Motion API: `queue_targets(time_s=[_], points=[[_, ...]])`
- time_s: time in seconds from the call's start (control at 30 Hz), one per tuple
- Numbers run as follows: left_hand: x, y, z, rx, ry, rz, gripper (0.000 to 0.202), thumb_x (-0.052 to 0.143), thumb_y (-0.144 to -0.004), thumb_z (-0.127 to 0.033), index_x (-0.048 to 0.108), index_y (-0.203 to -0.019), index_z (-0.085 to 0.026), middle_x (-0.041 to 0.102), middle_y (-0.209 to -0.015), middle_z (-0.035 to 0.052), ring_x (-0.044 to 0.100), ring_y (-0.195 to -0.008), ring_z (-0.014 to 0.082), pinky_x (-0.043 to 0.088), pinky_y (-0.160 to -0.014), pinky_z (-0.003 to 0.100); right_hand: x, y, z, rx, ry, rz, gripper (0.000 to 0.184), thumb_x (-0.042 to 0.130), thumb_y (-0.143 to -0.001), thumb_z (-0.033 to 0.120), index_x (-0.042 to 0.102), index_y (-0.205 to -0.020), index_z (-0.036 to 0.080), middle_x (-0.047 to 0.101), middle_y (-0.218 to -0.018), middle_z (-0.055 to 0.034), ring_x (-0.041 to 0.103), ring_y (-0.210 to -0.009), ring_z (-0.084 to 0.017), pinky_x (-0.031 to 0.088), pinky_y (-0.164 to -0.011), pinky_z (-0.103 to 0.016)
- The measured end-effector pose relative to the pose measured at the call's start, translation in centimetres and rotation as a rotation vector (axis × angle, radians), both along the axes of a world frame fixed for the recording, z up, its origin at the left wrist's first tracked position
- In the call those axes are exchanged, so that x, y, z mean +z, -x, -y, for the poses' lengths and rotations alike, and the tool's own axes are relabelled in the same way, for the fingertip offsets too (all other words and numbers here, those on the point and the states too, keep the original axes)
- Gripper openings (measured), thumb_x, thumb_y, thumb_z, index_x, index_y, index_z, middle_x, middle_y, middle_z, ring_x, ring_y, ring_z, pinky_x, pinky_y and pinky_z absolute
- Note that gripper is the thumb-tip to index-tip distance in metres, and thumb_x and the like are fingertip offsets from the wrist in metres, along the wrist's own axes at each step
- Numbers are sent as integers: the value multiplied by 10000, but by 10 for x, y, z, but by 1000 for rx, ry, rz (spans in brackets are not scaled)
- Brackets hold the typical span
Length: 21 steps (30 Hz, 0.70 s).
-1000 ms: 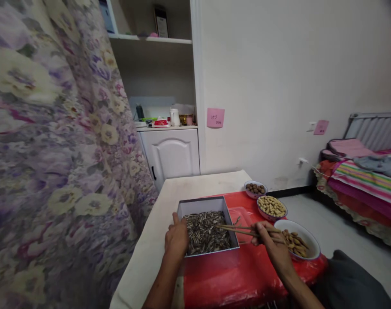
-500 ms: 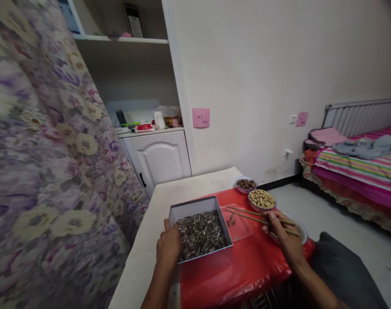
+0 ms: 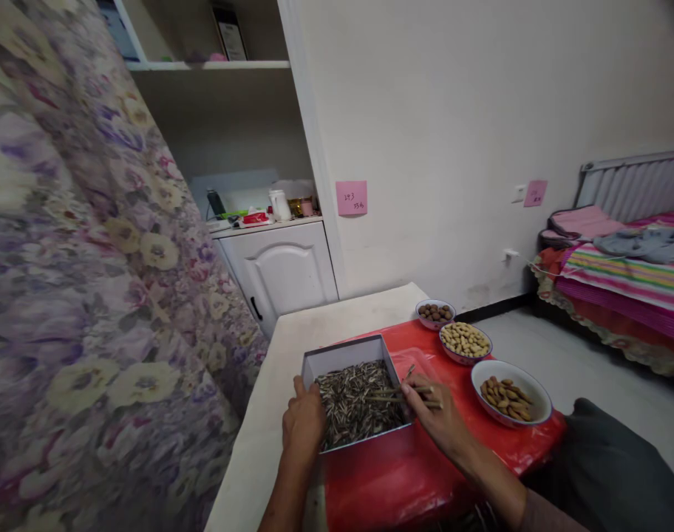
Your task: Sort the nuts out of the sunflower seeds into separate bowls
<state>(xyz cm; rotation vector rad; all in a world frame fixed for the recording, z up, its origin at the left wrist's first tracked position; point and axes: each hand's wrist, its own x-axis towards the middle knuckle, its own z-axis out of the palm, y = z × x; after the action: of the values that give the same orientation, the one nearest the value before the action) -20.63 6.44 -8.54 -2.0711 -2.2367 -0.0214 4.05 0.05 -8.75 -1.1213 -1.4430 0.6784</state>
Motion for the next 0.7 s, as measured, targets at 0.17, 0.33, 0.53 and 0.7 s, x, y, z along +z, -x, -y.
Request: queue_targets(time_s=[0.17,0.33,0.53,0.7], points=[[0,1,0,-1,5,2,381,368,-892,-134,572,-1212,-174,318,-1476,213,664,-996,267,509,-806,384,-2,7,-11,-11,-18,20,400,496,-906,507,639,-689,203,595,-564,-1,577,-542,-171,426,-524,-260],[1,0,0,4,15,-3,378,367,-893,-133,575,-1205,-179,326,-1473,206,666,-1005,264,499,-813,377,-4,7,-12,1,-14,-5,402,507,-903,505,630,-668,203,588,-553,1,575,-537,-170,420,-516,-257],[3,-1,0,6,17,-21,365,378,-888,-130,575,-1193,-172,351,-1459,201,665,-990,249,506,-807,363,-8,-4,-2,4,16,-105,374,534,-916,481,646,-710,190,611,-587,-2,592,-555,-175,439,-544,-265],[4,-2,-1,8,28,-22,366,358,-890,-129,585,-1174,-170,363,-1449,211,676,-975,263,512,-799,386,-7,-25,7,-15,56,-236,396,508,-923,527,665,-791,189,658,-582,-23,624,-535,-206,480,-530,-296]])
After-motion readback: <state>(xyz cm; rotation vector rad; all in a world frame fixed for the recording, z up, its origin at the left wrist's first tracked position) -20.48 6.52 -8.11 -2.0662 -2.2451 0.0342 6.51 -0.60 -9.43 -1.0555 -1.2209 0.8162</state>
